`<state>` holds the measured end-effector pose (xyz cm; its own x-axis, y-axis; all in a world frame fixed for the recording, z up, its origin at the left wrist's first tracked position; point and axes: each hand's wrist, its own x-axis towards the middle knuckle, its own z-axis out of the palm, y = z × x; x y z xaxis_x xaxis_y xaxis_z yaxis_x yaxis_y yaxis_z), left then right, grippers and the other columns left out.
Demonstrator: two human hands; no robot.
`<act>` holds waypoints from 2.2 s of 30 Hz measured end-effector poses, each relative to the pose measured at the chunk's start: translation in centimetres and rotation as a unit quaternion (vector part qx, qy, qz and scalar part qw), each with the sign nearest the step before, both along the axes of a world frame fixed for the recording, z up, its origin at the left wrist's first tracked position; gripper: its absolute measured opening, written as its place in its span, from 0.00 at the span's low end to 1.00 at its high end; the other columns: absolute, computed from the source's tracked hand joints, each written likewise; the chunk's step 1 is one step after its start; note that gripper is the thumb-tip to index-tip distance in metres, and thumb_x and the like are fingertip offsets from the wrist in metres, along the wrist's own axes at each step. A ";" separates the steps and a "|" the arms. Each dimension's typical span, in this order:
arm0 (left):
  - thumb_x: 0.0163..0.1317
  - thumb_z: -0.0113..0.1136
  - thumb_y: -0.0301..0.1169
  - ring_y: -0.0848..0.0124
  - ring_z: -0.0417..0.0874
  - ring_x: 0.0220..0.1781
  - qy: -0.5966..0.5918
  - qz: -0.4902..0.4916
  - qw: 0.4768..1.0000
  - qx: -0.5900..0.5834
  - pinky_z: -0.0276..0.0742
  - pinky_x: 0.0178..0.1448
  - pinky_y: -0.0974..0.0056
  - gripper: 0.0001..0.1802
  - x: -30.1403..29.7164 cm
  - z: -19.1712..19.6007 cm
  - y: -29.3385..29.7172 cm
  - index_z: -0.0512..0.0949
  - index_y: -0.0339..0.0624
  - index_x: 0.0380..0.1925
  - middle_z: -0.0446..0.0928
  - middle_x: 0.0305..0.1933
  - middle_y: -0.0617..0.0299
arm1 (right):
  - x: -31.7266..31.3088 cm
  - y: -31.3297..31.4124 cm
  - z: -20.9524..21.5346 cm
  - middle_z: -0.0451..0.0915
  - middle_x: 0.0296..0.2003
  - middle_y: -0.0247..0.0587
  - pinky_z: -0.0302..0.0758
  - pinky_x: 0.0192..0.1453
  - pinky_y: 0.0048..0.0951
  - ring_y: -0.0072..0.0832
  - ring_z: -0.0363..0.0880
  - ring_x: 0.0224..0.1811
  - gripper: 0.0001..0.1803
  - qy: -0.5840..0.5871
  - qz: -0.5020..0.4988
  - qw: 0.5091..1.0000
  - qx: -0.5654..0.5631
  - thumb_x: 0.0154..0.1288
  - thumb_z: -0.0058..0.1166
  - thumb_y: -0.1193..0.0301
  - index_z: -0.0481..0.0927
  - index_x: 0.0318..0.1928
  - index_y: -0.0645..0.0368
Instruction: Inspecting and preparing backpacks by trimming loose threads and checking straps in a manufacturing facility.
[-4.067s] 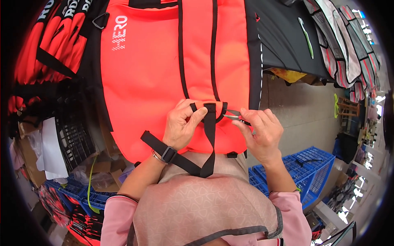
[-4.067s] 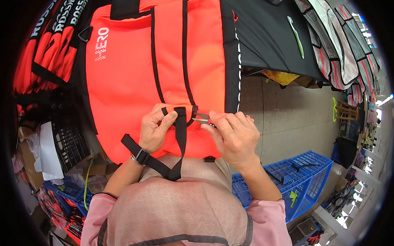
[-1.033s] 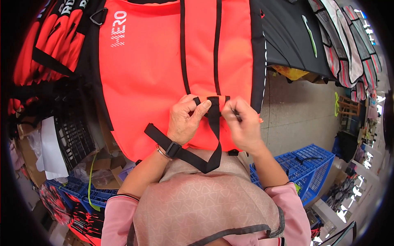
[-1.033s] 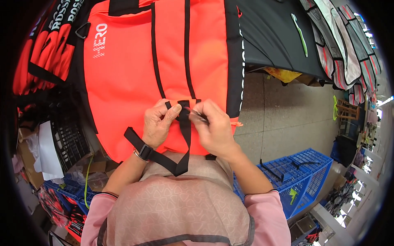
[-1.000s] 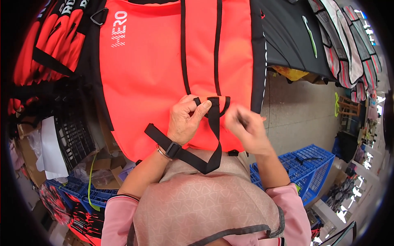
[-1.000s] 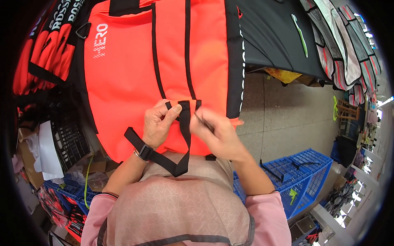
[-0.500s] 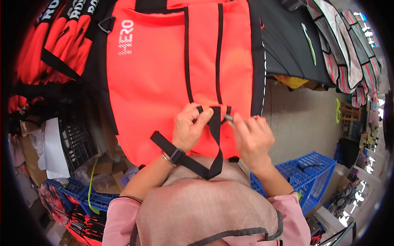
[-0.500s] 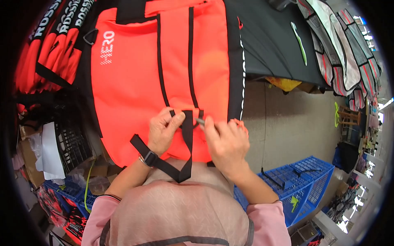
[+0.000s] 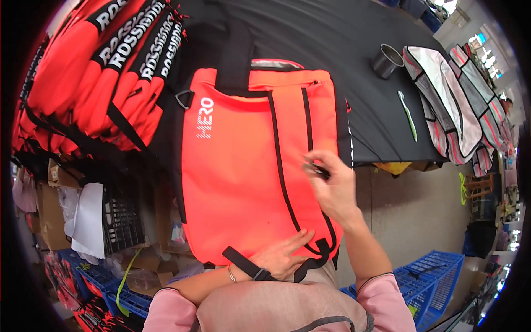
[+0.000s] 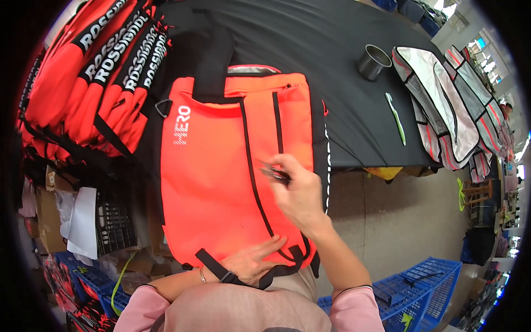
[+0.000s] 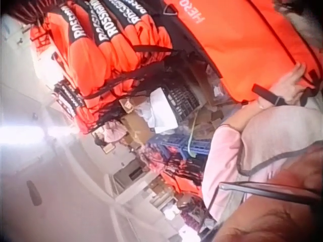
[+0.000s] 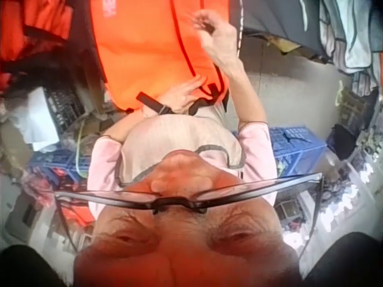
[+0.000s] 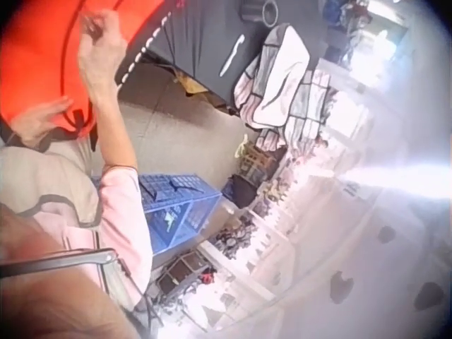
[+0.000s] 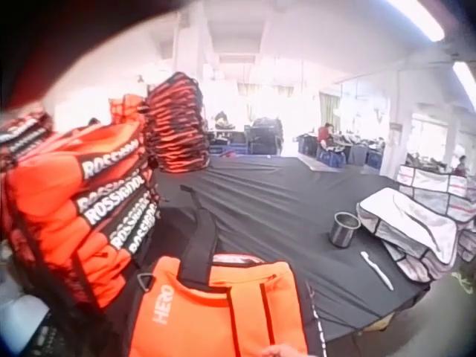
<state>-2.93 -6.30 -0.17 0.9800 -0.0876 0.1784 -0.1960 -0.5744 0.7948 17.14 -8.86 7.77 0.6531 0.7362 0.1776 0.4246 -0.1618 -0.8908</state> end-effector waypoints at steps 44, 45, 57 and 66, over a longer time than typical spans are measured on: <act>0.47 0.64 0.25 0.59 0.77 0.35 -0.178 0.314 0.863 0.353 0.73 0.55 0.55 0.07 7.5 3.8 26.6 0.75 0.41 0.26 0.73 0.27 0.58 | 8.1 16.4 1.6 0.70 0.18 0.33 0.65 0.28 0.27 0.19 0.63 0.22 0.16 -0.045 0.002 0.999 0.013 0.70 0.55 0.64 0.81 0.35 0.67; 0.47 0.65 0.24 0.58 0.77 0.35 -0.175 0.319 0.864 0.347 0.74 0.54 0.54 0.08 7.3 3.6 26.8 0.76 0.41 0.27 0.73 0.28 0.58 | 9.4 19.3 1.2 0.71 0.18 0.34 0.66 0.29 0.28 0.20 0.65 0.22 0.15 -0.021 -0.005 1.000 -0.011 0.69 0.55 0.63 0.83 0.37 0.65; 0.57 0.58 0.20 0.59 0.82 0.49 -0.257 0.378 0.854 0.249 0.77 0.55 0.57 0.18 7.3 3.1 26.7 0.78 0.38 0.49 0.81 0.47 0.53 | 9.8 27.4 0.1 0.83 0.45 0.43 0.76 0.49 0.24 0.22 0.79 0.41 0.27 0.284 -0.048 0.953 0.098 0.62 0.61 0.64 0.76 0.57 0.69; 0.76 0.44 0.46 0.70 0.67 0.28 -0.235 0.473 0.840 -0.125 0.67 0.36 0.65 0.26 10.5 9.0 28.6 0.71 0.32 0.30 0.65 0.25 0.56 | -0.3 15.7 -1.3 0.71 0.32 0.20 0.68 0.36 0.15 0.09 0.65 0.31 0.20 0.096 0.092 0.978 0.164 0.68 0.58 0.77 0.78 0.59 0.60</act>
